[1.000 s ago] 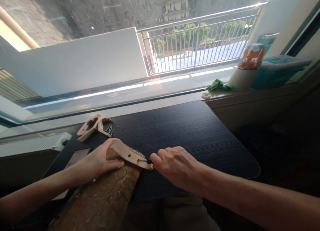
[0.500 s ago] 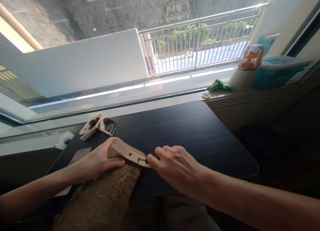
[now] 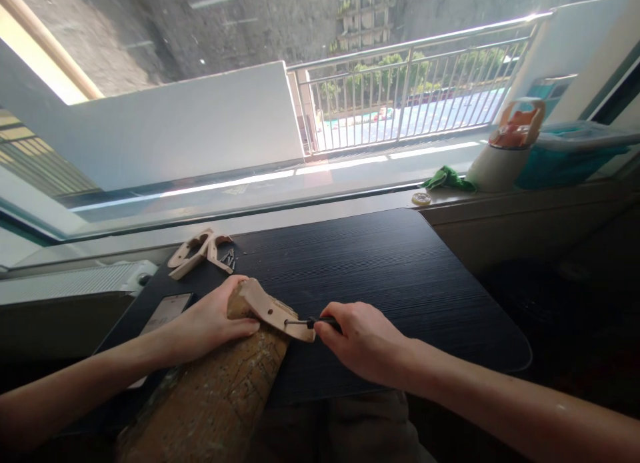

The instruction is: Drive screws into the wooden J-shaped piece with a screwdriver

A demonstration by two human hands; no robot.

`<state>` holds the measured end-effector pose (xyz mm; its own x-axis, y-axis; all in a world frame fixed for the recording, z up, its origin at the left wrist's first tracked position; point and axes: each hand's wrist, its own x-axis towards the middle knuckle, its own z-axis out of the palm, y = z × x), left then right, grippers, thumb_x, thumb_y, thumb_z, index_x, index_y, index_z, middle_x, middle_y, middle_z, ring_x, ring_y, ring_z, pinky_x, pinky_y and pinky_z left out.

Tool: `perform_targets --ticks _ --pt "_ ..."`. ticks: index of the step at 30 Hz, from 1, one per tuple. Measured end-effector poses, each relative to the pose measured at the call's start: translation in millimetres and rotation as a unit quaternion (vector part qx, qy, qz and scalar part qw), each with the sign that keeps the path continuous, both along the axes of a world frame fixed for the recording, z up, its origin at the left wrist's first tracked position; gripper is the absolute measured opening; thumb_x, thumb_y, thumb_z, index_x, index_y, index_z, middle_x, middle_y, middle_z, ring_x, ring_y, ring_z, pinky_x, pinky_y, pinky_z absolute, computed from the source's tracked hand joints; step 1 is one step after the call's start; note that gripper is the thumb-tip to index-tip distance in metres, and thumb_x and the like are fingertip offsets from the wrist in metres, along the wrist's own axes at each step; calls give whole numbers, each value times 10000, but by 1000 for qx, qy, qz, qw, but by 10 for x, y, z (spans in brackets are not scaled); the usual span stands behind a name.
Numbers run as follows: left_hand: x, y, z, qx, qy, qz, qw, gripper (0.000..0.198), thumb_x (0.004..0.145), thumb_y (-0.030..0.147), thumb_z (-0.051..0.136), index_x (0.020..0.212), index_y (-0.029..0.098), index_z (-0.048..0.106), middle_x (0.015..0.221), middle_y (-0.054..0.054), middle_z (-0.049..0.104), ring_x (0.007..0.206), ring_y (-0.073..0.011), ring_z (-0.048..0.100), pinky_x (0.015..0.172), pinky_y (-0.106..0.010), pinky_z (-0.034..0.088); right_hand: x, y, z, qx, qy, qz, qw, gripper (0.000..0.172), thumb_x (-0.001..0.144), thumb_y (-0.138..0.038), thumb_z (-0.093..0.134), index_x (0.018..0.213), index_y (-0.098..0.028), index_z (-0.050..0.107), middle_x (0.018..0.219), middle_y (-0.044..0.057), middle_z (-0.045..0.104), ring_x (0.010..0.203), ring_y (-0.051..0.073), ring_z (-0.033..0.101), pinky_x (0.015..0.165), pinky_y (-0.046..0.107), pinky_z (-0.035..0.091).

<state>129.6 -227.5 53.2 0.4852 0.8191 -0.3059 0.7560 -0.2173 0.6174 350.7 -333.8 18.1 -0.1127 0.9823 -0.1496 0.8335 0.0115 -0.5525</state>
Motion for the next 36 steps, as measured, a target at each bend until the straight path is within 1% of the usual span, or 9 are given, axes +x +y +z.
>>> perform_targets --ticks 5,11,13,15,19,23,28,33,36 --pt "-19 -16 19 10 0 -4 1000 522 608 319 630 1069 171 436 948 -54 626 915 -263 596 815 -365 445 24 -60 68 127 -129 81 980 297 816 -230 505 1112 -227 534 790 -4 641 691 156 591 572 263 314" --pt "-51 -2 -2 2 -3 4 1000 549 603 338 644 1085 172 438 968 -55 623 930 -263 589 827 -366 441 73 -54 71 254 -243 203 914 215 807 -82 504 972 -208 562 763 -9 570 611 147 508 556 284 293" --pt "-55 5 -17 -7 -6 6 1000 519 606 335 639 1061 174 448 953 -50 625 920 -261 593 814 -361 447 73 -27 26 257 -238 200 915 211 800 -78 514 967 -198 564 763 -5 571 609 147 506 551 286 291" --pt "-55 9 -30 -12 -12 15 1000 503 606 325 634 1049 172 452 930 -44 625 902 -259 598 799 -358 453 46 -4 -25 233 -206 173 935 148 835 -122 485 929 -193 574 746 0 580 606 144 517 545 285 290" --pt "-47 2 -36 -9 -19 29 999 492 611 306 622 1053 175 449 890 -25 620 859 -246 607 776 -352 457 -58 16 -45 115 -87 60 988 227 911 -270 380 926 -196 595 744 14 634 663 139 583 569 261 318" --pt "-29 -18 -14 -2 -14 23 1000 484 610 289 623 1046 176 445 904 -28 621 866 -241 604 796 -355 450 -98 8 51 23 -67 12 997 303 916 -334 338 878 -208 611 698 14 650 648 160 601 555 265 306" --pt "-23 -29 -1 -4 -20 4 1000 503 619 301 626 1063 170 430 929 -40 622 882 -245 603 800 -357 454 -51 -24 175 119 -124 75 982 187 838 -244 481 1008 -219 556 770 -7 637 675 153 585 556 264 279" --pt "-38 -28 -12 -7 -23 14 1000 515 609 302 636 1067 170 440 923 -34 630 895 -251 605 802 -356 458 -26 -40 191 236 -212 180 931 142 823 -83 470 822 -194 558 749 2 575 637 142 495 548 285 241" --pt "-26 -20 -17 -9 -18 30 999 506 607 286 636 1064 172 450 917 -31 632 909 -255 602 786 -350 466 -53 -18 118 234 -202 177 934 145 845 -104 450 835 -183 572 754 12 581 640 146 490 559 287 254"
